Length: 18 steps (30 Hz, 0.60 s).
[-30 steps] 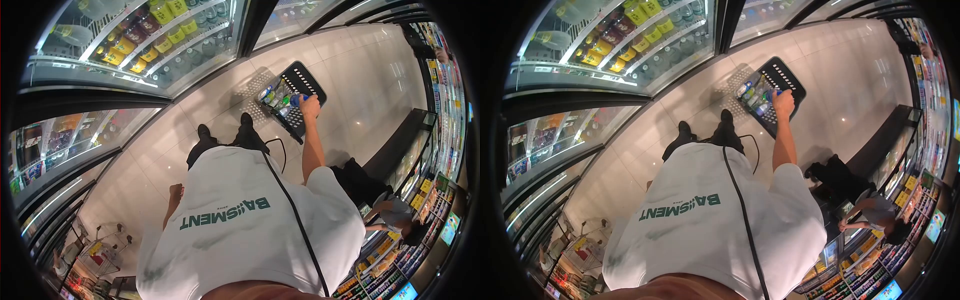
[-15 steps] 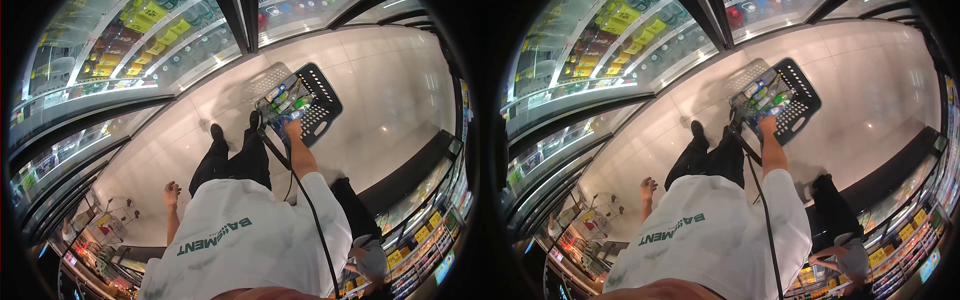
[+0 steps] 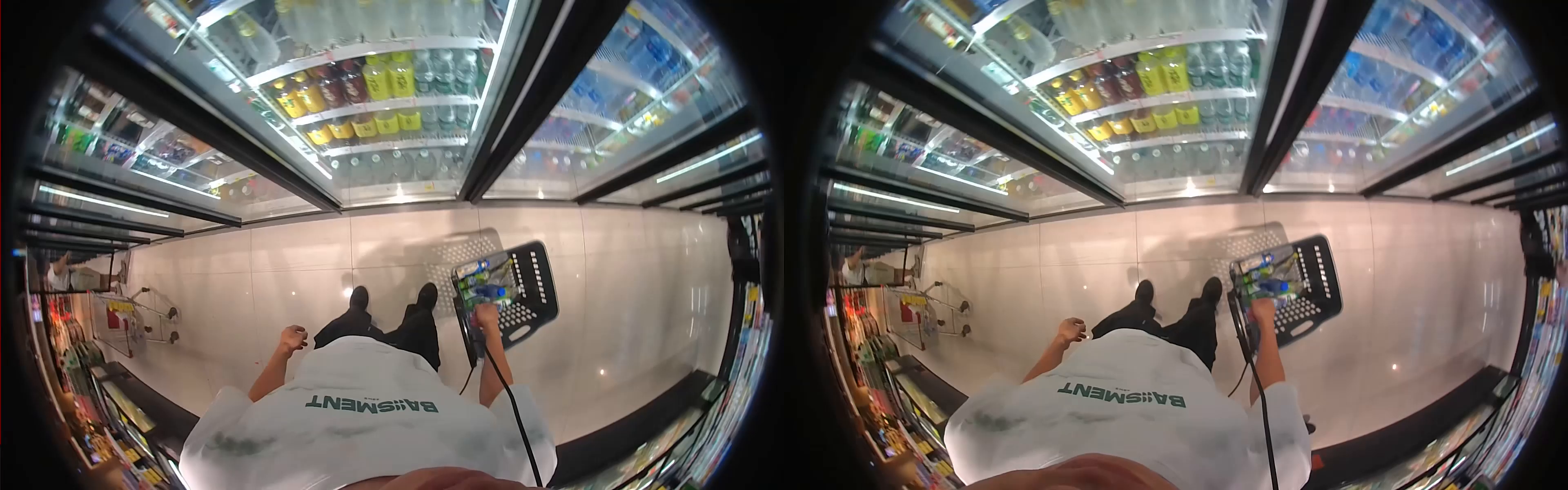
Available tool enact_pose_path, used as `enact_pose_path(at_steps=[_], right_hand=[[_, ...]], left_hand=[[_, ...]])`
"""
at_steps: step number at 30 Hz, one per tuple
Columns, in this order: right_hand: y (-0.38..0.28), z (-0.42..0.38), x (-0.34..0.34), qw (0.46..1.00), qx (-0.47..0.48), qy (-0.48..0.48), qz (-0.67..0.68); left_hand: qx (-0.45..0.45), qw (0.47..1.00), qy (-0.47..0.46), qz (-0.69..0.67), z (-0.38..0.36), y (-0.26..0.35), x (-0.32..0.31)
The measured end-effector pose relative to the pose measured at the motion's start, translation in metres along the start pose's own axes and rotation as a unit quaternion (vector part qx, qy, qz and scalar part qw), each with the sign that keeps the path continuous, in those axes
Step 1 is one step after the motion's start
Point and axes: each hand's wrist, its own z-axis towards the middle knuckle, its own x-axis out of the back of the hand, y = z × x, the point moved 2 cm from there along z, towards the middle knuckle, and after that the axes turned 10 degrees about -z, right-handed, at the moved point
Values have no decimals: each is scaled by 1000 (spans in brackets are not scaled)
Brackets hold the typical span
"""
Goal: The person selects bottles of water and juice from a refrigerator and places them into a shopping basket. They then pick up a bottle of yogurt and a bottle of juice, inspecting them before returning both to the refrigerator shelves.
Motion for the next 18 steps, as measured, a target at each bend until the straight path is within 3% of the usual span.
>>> enact_pose_path(at_steps=[3, 7, 8, 10, 13, 18], right_hand=[[-74, -95, 19, 998, -10, -27, 59], [-112, -175, -2, 985, 51, -129, 103], [-113, -181, -15, 995, 85, -52, -10], [-121, -200, -35, 965, 144, 91, -200], [-97, -170, -47, 871, 74, 239, -423], [-120, -182, -68, 881, 54, 293, -367]], left_hand=[[-6, 1000, -17, 18, 33, -17, 4], [-44, 997, -65, -9, 86, -23, 19], [-65, 996, -59, -25, 90, -19, 26], [-93, 992, -50, -68, 103, -10, 39], [-99, 988, -58, -104, 132, -14, 59], [-87, 991, -95, 29, 190, -41, 97]])
